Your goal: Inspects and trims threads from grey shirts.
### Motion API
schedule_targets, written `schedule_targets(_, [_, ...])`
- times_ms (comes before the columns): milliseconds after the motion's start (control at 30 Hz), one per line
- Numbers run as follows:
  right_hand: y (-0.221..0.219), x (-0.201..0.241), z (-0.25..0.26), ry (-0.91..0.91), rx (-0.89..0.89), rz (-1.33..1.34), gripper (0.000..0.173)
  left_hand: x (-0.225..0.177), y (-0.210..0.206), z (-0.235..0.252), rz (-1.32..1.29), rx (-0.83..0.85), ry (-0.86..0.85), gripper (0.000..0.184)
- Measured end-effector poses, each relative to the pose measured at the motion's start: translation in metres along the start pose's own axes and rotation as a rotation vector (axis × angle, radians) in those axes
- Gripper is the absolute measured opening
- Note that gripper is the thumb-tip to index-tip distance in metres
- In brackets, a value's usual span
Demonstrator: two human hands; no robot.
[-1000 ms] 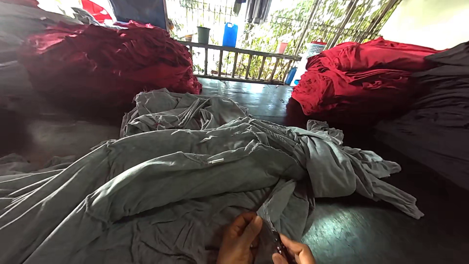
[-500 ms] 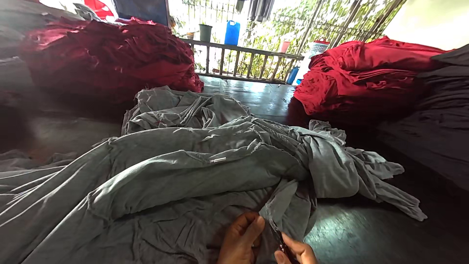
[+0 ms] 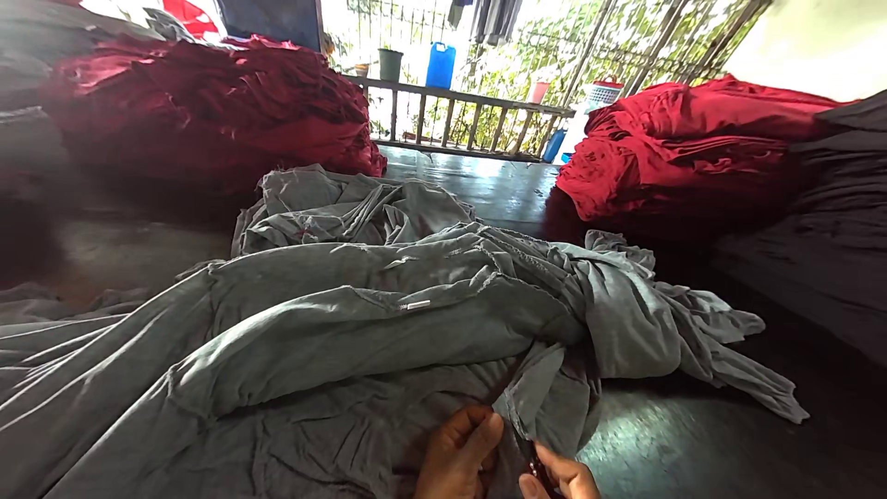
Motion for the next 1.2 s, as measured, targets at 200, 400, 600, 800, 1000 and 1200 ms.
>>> schedule_targets(200, [0.001, -0.002, 0.001, -0.031, 0.011, 0.019, 0.034, 0.0, 0.0, 0.0, -0.011, -0.007, 0.009, 0.027])
schedule_targets(400, [0.001, 0.003, 0.001, -0.032, 0.013, 0.019, 0.035, 0.001, 0.001, 0.001, -0.003, 0.009, -0.006, 0.027])
schedule_targets(600, [0.003, 0.001, 0.001, 0.015, 0.006, -0.034, 0.032, 0.001, 0.0, 0.001, -0.002, -0.003, -0.005, 0.025])
schedule_targets(800, [0.002, 0.001, -0.004, -0.052, -0.006, 0.013, 0.034, 0.0, -0.001, 0.003, 0.0, 0.023, -0.004, 0.024])
schedule_targets(1000, [0.002, 0.001, -0.009, -0.052, -0.046, 0.024, 0.036, 0.002, -0.001, 0.005, 0.015, 0.079, 0.048, 0.025])
schedule_targets(1200, [0.0, 0.003, -0.009, -0.048, -0.076, -0.008, 0.035, 0.001, -0.001, 0.004, 0.002, 0.099, 0.055, 0.025])
Point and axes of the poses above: each hand's wrist, its own z-axis towards the middle knuckle, its own y-axis out of the back of the hand, x = y × z, the point moved 6 cm from there along z, towards the middle knuckle, and after that the axes turned 1 degree about -z, right-handed, at the moved point
